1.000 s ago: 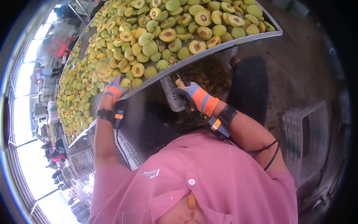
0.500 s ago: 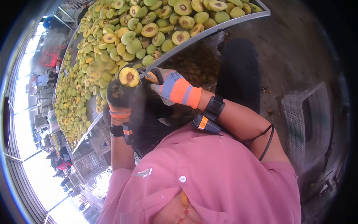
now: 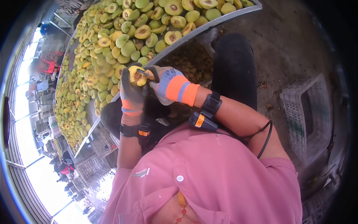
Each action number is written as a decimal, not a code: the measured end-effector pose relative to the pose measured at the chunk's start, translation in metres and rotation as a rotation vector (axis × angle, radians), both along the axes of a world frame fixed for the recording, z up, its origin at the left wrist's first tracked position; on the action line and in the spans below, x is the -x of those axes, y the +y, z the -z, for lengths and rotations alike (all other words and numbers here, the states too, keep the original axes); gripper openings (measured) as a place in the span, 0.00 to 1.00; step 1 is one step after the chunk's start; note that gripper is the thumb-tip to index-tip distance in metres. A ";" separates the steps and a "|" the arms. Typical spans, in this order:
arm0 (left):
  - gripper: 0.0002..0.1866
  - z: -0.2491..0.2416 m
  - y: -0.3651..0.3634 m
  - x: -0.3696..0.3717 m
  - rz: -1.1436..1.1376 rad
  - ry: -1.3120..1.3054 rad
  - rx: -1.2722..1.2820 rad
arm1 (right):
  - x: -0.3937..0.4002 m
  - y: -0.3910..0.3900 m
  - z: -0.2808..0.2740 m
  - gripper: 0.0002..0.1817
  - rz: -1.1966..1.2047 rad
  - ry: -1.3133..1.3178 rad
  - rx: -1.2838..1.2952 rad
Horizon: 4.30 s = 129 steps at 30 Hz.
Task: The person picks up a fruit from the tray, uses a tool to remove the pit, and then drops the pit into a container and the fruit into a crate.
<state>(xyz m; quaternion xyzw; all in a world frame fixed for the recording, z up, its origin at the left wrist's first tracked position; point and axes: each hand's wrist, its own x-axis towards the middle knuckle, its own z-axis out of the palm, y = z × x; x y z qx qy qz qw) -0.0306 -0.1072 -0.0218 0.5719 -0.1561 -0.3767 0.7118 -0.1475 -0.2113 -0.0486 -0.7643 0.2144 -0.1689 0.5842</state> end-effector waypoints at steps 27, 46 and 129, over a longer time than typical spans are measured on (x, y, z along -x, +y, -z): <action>0.10 0.018 -0.004 -0.007 0.039 -0.621 -0.258 | 0.003 0.003 0.000 0.13 -0.279 -0.156 -0.262; 0.13 0.026 -0.003 -0.004 0.216 -0.362 0.121 | 0.030 -0.006 -0.006 0.12 -0.849 -0.343 -1.647; 0.33 -0.033 -0.010 -0.012 0.331 -1.611 -0.466 | 0.013 -0.027 0.017 0.14 0.036 -0.090 -0.987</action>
